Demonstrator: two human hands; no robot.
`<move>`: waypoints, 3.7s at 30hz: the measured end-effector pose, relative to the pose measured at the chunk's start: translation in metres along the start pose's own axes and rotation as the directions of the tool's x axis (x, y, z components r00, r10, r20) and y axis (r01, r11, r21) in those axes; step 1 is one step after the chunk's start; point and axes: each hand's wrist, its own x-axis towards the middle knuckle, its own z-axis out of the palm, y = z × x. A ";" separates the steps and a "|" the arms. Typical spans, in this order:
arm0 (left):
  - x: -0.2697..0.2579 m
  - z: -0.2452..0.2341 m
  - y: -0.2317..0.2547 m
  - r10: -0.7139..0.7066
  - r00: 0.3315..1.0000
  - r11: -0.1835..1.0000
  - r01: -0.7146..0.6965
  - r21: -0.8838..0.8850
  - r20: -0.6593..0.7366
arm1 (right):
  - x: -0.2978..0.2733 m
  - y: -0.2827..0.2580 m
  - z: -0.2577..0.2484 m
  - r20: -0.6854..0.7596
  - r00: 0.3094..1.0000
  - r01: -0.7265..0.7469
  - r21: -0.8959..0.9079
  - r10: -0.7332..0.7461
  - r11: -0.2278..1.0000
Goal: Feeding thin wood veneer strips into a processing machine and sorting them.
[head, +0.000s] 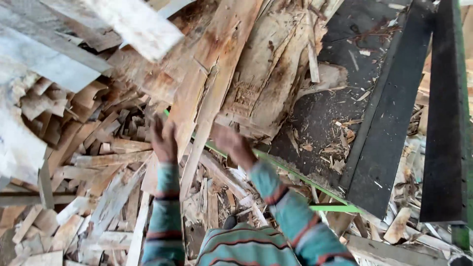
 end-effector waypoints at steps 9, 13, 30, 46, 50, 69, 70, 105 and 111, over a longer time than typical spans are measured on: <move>-0.032 -0.099 -0.070 -0.281 0.958 0.033 0.068 0.997 -0.056 | -0.138 0.327 -0.096 0.083 0.836 -0.490 -0.331 0.543 0.806; 0.005 -0.101 -0.055 -0.390 0.914 0.011 0.127 0.992 -0.113 | -0.131 0.286 -0.077 0.028 0.716 -0.696 -0.059 0.698 0.716; -0.006 -0.158 -0.070 -0.447 0.589 0.842 0.024 0.539 0.673 | -0.052 0.188 -0.020 0.122 0.889 -0.451 0.067 0.441 0.890; -0.180 -0.043 -0.115 -0.595 0.790 0.795 0.551 0.253 0.149 | -0.072 0.140 -0.036 -0.268 0.961 -0.076 -0.004 0.072 0.997; -0.195 -0.002 -0.064 -0.641 0.762 0.746 0.591 0.306 0.091 | -0.078 0.182 -0.065 -0.269 0.925 -0.217 0.210 0.269 0.953; -0.243 0.122 -0.050 -0.675 0.634 0.611 0.767 -0.196 0.376 | -0.171 0.054 -0.088 -0.299 0.900 0.069 -0.622 -0.318 0.780; -0.245 0.141 -0.051 -0.694 0.589 0.612 0.786 -0.092 0.413 | -0.180 0.047 -0.097 -0.391 0.881 -0.024 -0.601 -0.268 0.799; -0.472 0.289 -0.092 -0.759 -0.238 0.088 0.885 0.458 0.606 | -0.433 0.229 -0.345 -0.754 0.607 -0.216 0.148 0.252 0.965; -0.507 0.276 -0.205 -0.702 0.036 0.558 0.647 0.519 0.711 | -0.446 0.229 -0.362 -0.737 0.648 -0.219 0.062 0.193 0.974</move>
